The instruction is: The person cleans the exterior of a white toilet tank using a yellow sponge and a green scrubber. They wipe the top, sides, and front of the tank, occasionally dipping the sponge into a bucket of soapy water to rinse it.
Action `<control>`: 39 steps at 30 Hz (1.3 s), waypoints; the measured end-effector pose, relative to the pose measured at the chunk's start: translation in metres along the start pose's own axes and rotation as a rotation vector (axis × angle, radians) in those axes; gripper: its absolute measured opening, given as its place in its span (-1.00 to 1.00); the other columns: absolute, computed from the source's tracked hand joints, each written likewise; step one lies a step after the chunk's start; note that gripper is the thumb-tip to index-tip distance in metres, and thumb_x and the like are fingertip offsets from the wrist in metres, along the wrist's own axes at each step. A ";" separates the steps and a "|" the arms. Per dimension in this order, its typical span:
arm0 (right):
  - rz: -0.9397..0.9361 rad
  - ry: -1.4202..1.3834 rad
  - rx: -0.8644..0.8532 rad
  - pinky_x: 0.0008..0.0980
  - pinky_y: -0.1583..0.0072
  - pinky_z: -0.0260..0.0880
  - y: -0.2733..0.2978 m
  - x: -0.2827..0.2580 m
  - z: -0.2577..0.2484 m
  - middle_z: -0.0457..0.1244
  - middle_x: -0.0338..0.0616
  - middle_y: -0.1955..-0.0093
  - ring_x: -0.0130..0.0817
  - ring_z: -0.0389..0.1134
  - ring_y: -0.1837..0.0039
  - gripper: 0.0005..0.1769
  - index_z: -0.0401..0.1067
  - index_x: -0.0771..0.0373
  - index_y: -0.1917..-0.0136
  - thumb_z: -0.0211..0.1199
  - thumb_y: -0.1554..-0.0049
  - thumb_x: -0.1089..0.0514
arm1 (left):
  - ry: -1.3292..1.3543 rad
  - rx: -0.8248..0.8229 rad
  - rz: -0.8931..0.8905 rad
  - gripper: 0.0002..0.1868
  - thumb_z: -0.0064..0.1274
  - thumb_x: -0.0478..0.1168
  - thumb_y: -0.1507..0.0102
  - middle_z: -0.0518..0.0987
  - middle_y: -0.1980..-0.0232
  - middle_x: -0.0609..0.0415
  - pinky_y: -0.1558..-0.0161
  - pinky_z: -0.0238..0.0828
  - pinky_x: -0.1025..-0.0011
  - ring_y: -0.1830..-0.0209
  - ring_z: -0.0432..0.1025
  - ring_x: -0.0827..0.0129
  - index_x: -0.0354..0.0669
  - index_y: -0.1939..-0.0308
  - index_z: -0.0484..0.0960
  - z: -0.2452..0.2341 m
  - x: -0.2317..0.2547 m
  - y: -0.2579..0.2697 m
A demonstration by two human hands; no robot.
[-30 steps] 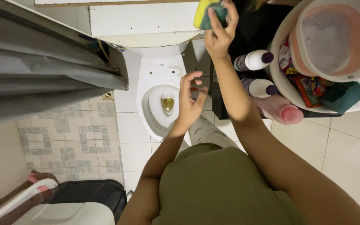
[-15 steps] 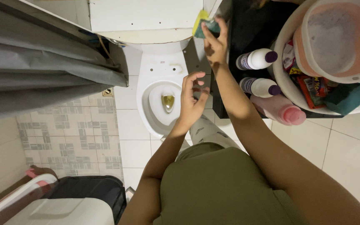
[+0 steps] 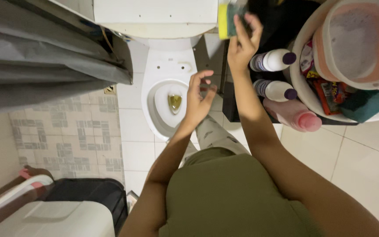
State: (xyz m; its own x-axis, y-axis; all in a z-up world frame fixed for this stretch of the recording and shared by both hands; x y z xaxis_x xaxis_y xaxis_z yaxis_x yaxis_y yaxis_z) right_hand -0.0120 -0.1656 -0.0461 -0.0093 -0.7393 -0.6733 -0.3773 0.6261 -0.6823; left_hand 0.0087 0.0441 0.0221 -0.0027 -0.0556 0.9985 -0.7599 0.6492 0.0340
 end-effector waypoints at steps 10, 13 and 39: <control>-0.029 0.125 -0.176 -0.20 -0.40 0.34 0.033 0.028 0.023 0.23 -0.06 -0.36 -0.10 0.29 -0.39 -0.44 0.53 0.15 -0.37 0.34 -0.15 0.51 | -0.004 -0.009 -0.060 -0.60 0.09 -0.45 -0.29 0.48 -0.20 0.10 0.00 0.45 0.47 -0.07 0.40 0.40 -0.14 -0.20 0.51 -0.012 -0.025 0.006; 0.123 0.280 -0.422 -0.21 -0.30 0.36 0.068 0.052 0.032 0.26 0.07 -0.32 0.04 0.30 -0.31 -0.37 0.50 0.17 -0.40 0.27 -0.08 0.50 | -0.010 -0.009 -0.076 -0.56 0.04 -0.46 -0.25 0.46 -0.21 0.11 0.00 0.46 0.48 -0.08 0.40 0.40 -0.12 -0.21 0.50 -0.023 -0.033 0.013; 0.958 -0.978 -0.771 -0.35 -0.14 0.49 0.064 -0.203 0.125 0.24 -0.22 -0.22 -0.44 0.33 -0.14 -0.54 0.31 0.19 -0.37 0.20 -0.21 0.30 | -0.344 0.521 0.211 -0.62 0.28 -0.27 -0.35 0.64 -0.13 -0.11 -0.25 0.44 0.36 -0.15 0.55 0.26 -0.36 -0.19 0.58 -0.251 0.076 -0.009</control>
State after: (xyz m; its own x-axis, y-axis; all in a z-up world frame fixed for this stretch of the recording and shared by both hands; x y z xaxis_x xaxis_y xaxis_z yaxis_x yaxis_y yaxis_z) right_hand 0.0815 0.0554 0.0114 -0.0483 0.4751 -0.8786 -0.9494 0.2514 0.1881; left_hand 0.1789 0.2242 0.1090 -0.3283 -0.2627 0.9073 -0.9353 0.2248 -0.2733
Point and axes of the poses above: each hand's wrist, its own y-axis away from the middle knuckle, its own z-axis out of the palm, x = y × z, the point moved 5 cm from there along -y, towards the middle knuckle
